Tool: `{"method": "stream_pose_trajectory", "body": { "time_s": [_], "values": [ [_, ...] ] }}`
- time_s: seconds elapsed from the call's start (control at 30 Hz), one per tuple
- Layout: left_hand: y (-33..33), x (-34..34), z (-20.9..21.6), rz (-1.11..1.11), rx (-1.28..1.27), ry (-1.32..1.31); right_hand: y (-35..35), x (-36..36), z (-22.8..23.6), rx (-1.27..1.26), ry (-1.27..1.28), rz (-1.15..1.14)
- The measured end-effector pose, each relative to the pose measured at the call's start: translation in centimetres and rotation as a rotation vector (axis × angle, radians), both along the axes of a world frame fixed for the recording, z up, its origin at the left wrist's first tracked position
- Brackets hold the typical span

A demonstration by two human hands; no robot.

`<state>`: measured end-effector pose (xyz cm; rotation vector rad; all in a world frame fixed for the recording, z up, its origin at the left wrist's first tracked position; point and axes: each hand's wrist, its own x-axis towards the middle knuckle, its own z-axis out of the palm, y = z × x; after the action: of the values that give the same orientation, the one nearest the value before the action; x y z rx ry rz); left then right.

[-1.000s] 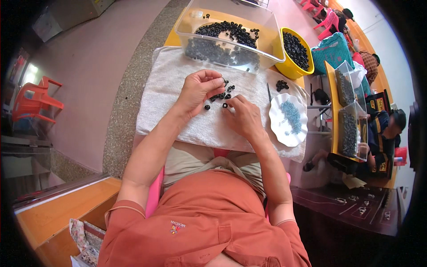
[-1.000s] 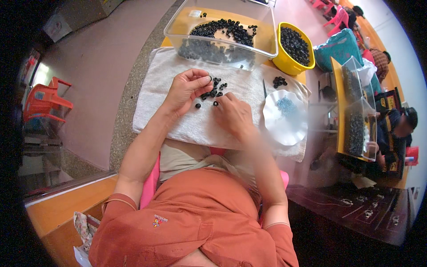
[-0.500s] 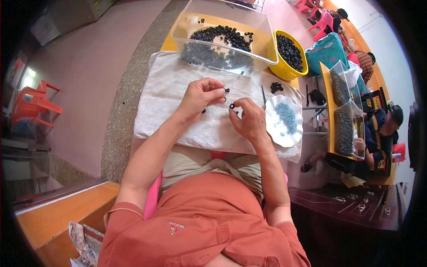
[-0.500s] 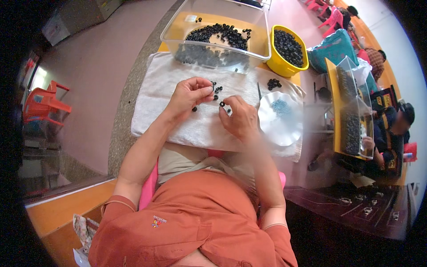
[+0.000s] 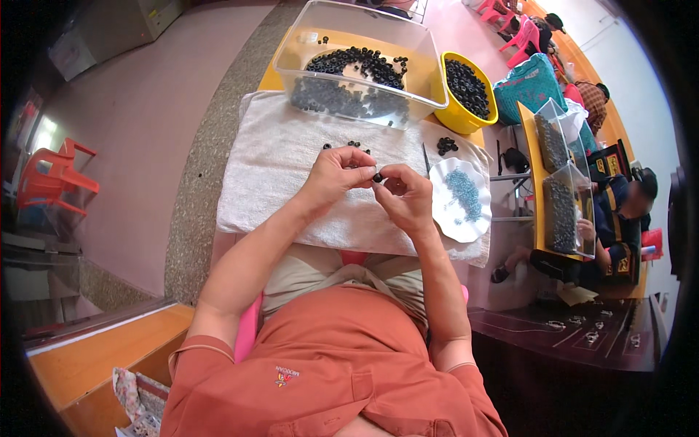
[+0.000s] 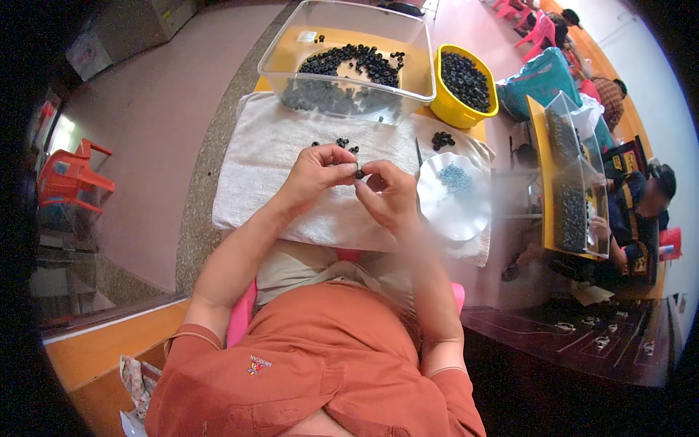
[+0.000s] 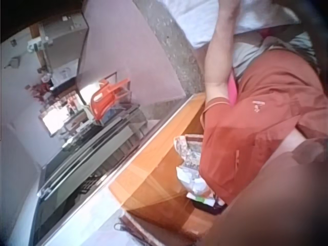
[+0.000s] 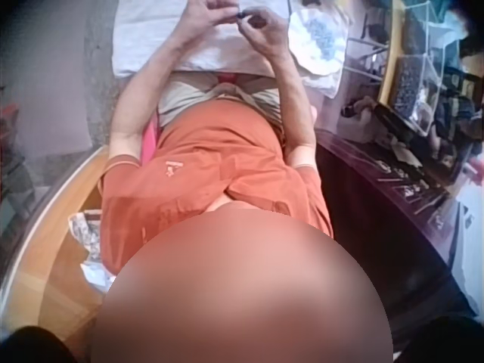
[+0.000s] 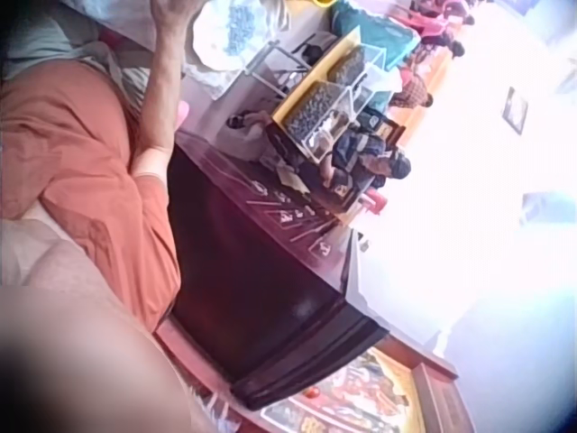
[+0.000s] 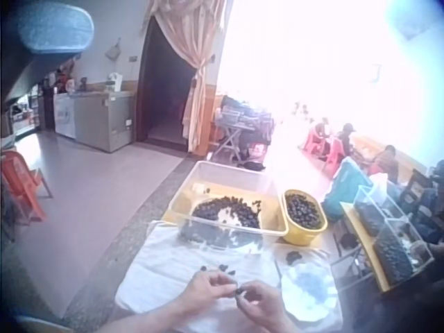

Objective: Inspecting and sorting small black items on a workstation.

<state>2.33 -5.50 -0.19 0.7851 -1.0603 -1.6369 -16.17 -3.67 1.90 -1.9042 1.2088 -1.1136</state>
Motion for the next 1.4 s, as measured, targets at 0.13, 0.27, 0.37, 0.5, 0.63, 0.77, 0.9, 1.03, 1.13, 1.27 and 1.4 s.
{"method": "stream_pose_trajectory", "body": {
  "time_s": [0.13,0.27,0.37,0.5,0.63,0.77,0.9,1.03,1.13,1.27,1.4],
  "values": [
    [0.1,-0.2,0.3,0.010,0.013,0.046,-0.4,-0.6,-0.8,0.098,-0.163,0.081],
    [0.3,-0.4,0.8,0.017,0.040,0.060,-0.6,-0.7,-1.6,0.169,-0.250,0.104],
    [0.5,-0.5,1.1,0.014,0.063,0.088,-0.6,-0.6,-1.5,0.217,-0.346,0.117],
    [0.3,-0.4,0.2,0.042,0.062,0.048,-0.3,-0.3,-0.7,0.239,-0.448,0.110],
    [0.0,-0.3,0.0,0.082,0.000,-0.030,-0.3,-1.0,-1.0,0.221,-0.396,0.086],
    [-0.1,-0.2,0.0,0.148,-0.080,-0.165,0.0,-1.2,-1.2,0.249,-0.398,0.047],
    [0.1,-0.5,-0.1,0.209,-0.246,-0.509,0.2,-1.8,-1.8,0.270,-0.397,0.016],
    [0.5,-0.1,0.3,0.236,-0.498,-0.853,0.6,-1.9,-1.6,0.276,-0.429,0.013],
    [0.5,-0.2,-0.5,0.300,-0.823,-0.935,0.7,-2.5,-2.0,0.283,-0.407,0.015],
    [0.8,-0.4,-0.2,0.252,-0.880,-1.108,1.1,-2.8,-1.9,0.283,-0.451,0.022],
    [0.9,-0.3,0.0,0.303,-0.973,-1.097,1.6,-3.0,-1.3,0.308,-0.421,0.022]
  ]
}}
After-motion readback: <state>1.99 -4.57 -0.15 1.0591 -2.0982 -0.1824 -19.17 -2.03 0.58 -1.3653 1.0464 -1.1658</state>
